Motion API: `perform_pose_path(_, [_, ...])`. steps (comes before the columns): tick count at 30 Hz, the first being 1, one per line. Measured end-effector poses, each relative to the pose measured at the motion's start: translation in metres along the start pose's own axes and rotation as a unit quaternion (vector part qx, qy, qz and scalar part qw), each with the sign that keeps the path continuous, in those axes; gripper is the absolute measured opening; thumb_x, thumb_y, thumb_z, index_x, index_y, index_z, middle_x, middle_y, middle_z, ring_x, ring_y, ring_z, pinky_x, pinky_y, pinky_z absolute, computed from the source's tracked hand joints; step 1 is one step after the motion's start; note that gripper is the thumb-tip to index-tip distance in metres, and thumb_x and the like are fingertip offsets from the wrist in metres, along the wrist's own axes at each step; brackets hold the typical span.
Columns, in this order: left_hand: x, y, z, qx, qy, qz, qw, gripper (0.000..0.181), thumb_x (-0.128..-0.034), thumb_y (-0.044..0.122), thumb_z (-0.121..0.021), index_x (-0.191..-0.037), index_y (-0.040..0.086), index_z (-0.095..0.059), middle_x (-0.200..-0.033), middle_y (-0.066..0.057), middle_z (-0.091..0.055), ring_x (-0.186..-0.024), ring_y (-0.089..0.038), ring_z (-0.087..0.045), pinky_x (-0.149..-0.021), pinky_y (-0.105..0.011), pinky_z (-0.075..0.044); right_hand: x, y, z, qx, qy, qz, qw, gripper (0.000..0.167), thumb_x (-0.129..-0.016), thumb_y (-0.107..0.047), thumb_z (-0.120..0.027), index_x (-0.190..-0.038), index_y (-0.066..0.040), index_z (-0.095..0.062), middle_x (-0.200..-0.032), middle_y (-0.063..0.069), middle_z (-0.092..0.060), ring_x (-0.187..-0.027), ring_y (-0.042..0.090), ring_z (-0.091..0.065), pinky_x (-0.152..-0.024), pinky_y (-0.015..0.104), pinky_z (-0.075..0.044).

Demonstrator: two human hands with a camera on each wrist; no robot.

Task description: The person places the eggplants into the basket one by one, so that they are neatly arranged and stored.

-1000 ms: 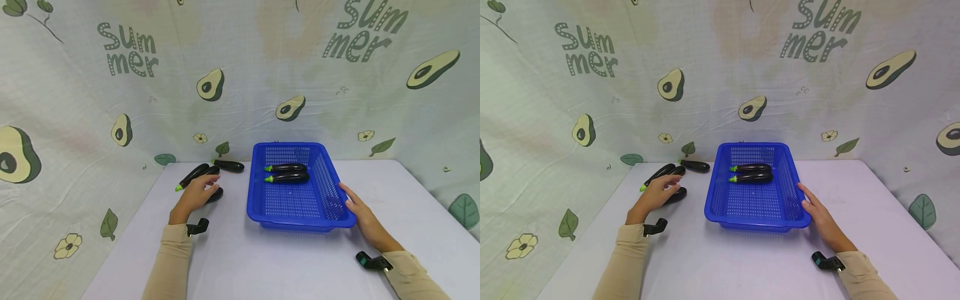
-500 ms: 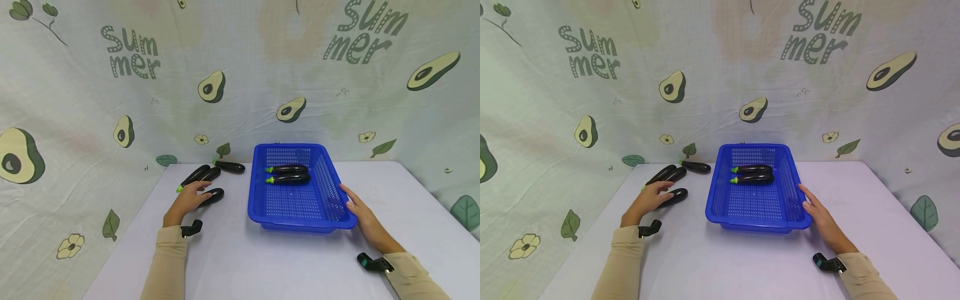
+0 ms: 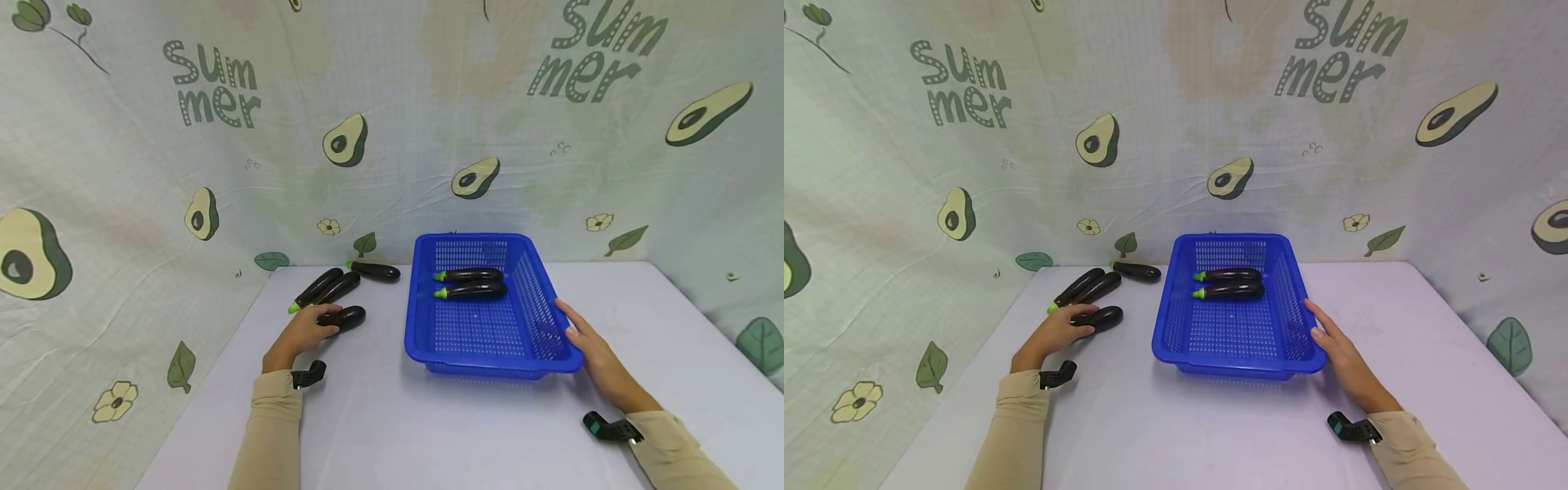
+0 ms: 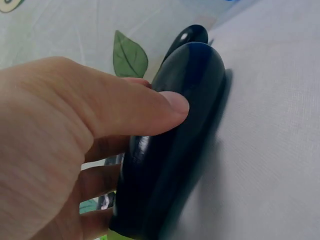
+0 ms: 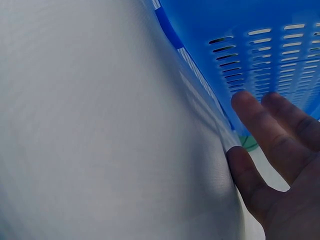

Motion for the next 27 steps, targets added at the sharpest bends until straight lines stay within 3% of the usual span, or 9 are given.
perform_pose_path(11, [0.003,-0.005,-0.002,-0.031,-0.018,0.049,0.9982,0.055,-0.0920,0.008,-0.069,-0.144,0.022,-0.057,-0.149,-0.015,-0.048,-0.140,-0.040,-0.038,-0.110,-0.062,-0.030,0.000,0.001,0.000,0.007,0.002,-0.001,1.0000,0.054,-0.111,-0.032,-0.027,-0.163,-0.030,-0.010,-0.168,0.011,0.001,-0.149,0.044,0.001,-0.096,0.004,-0.020])
perform_pose_path(27, [0.001,-0.012,0.000,-0.032,-0.011,0.063,0.9975,0.056,-0.0944,0.013,-0.068,-0.147,0.025,-0.053,-0.152,-0.015,-0.045,-0.141,-0.041,-0.037,-0.109,-0.065,-0.029,-0.001,0.002,0.001,0.013,0.005,-0.002,0.9999,0.054,-0.111,-0.032,-0.026,-0.163,-0.031,-0.010,-0.168,0.011,0.000,-0.149,0.045,-0.001,-0.096,0.005,-0.021])
Point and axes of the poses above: each hand's wrist, its own x-axis away from the middle knuckle, its own z-axis out of the back of the hand, y = z × x, the point moved 4 cm from there along -x, towards the middle knuckle
